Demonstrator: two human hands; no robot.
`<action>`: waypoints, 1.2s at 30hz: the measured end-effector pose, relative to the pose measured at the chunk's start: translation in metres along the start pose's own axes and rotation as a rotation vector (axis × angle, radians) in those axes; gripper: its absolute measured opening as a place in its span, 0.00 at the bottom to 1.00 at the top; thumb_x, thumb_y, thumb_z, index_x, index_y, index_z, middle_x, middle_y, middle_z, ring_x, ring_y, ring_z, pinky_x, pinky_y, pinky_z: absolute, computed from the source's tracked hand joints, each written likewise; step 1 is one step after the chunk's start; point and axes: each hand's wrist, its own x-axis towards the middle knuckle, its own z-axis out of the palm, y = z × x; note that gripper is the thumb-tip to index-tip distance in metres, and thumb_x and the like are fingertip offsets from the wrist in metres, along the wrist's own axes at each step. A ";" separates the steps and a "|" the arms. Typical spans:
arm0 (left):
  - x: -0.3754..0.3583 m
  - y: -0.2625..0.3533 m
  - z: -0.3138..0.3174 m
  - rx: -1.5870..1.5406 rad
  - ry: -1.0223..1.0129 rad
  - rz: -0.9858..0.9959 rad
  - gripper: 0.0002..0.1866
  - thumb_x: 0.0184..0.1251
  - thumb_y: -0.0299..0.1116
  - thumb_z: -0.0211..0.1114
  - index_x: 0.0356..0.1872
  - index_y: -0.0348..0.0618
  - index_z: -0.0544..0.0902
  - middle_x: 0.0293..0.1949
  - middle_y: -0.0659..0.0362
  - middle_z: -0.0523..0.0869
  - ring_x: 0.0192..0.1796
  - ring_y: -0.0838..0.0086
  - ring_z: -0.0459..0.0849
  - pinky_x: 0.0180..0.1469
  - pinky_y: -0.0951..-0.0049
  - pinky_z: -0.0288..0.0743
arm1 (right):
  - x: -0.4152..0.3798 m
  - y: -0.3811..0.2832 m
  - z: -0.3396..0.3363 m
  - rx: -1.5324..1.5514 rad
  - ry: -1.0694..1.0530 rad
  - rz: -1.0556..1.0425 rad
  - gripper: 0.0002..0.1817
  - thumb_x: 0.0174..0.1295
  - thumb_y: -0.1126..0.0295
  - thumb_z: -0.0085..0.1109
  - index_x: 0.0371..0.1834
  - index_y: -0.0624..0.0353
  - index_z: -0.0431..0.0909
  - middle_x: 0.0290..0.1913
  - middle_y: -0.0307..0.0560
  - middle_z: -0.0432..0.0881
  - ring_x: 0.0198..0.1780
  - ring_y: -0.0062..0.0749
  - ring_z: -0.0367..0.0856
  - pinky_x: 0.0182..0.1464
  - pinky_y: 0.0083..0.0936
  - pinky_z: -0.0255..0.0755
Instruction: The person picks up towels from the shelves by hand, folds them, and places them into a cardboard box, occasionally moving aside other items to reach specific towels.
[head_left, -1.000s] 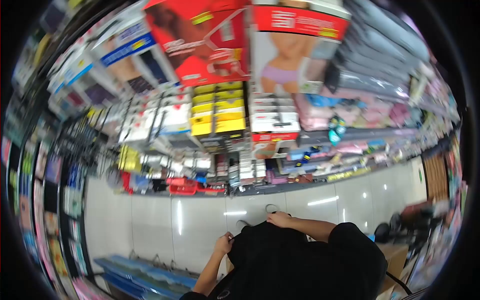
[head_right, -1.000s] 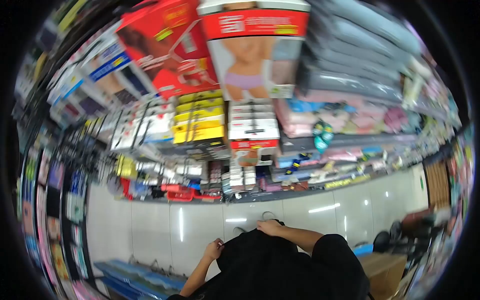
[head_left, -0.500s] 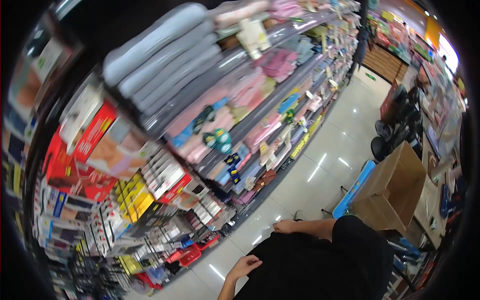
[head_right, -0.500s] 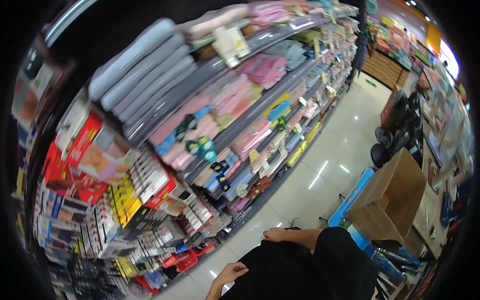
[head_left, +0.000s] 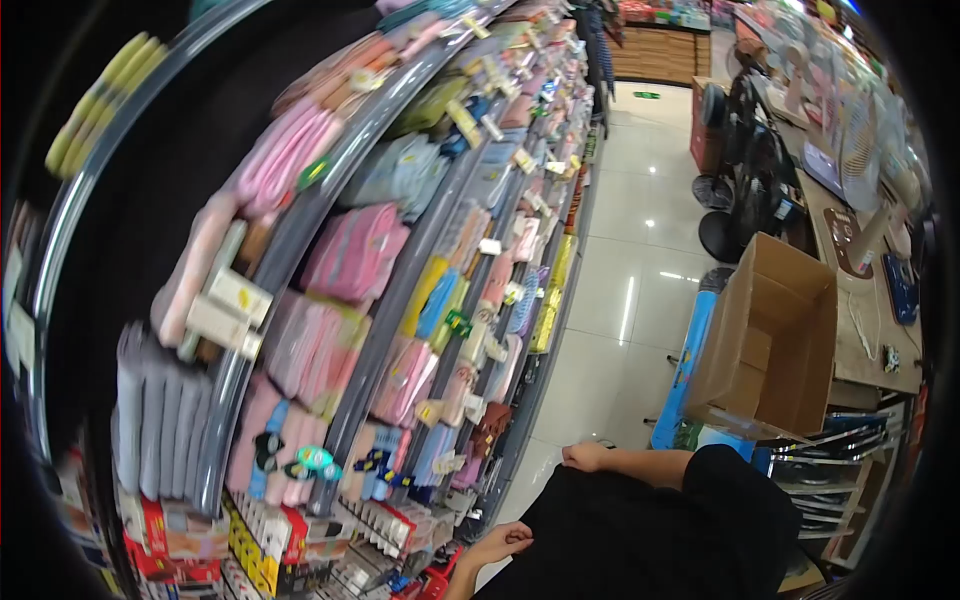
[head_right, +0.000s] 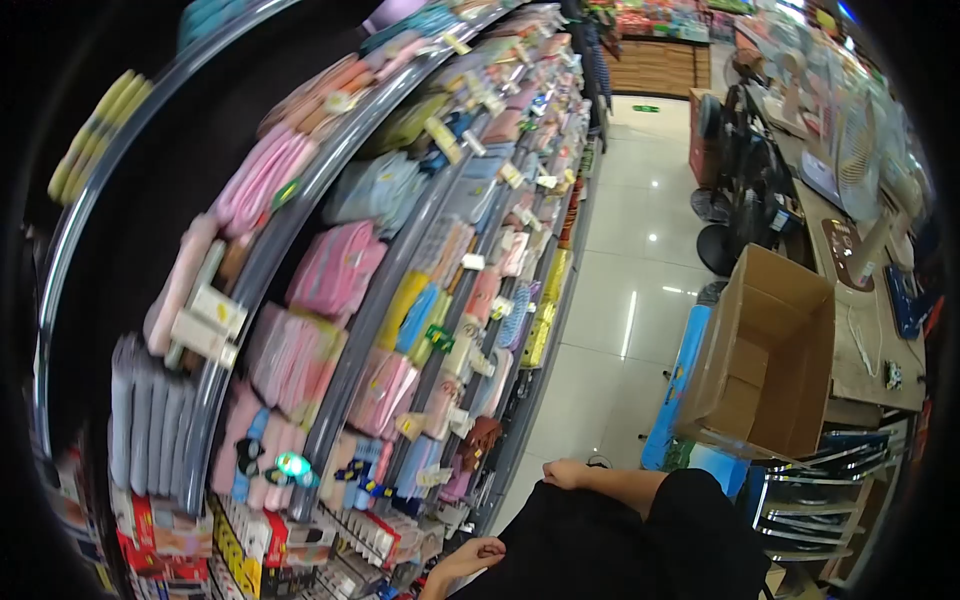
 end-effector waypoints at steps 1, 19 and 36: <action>0.015 0.012 -0.005 0.021 -0.016 -0.008 0.06 0.67 0.26 0.64 0.41 0.39 0.77 0.30 0.67 0.79 0.33 0.87 0.76 0.35 0.85 0.69 | -0.001 0.006 -0.011 0.003 0.013 0.017 0.14 0.66 0.56 0.54 0.39 0.56 0.78 0.37 0.56 0.83 0.42 0.56 0.81 0.44 0.46 0.73; 0.181 0.197 -0.036 0.623 -0.254 -0.009 0.10 0.63 0.33 0.69 0.37 0.38 0.81 0.30 0.61 0.84 0.32 0.82 0.80 0.38 0.80 0.75 | -0.030 0.072 -0.120 0.154 0.199 0.315 0.13 0.64 0.58 0.56 0.41 0.55 0.78 0.37 0.53 0.84 0.42 0.52 0.82 0.43 0.43 0.74; 0.375 0.361 -0.151 0.565 -0.495 0.203 0.13 0.65 0.38 0.66 0.38 0.37 0.86 0.31 0.57 0.87 0.35 0.77 0.82 0.42 0.75 0.75 | 0.044 0.172 -0.297 0.242 0.324 0.565 0.14 0.60 0.61 0.62 0.41 0.59 0.79 0.40 0.52 0.84 0.45 0.44 0.83 0.48 0.37 0.75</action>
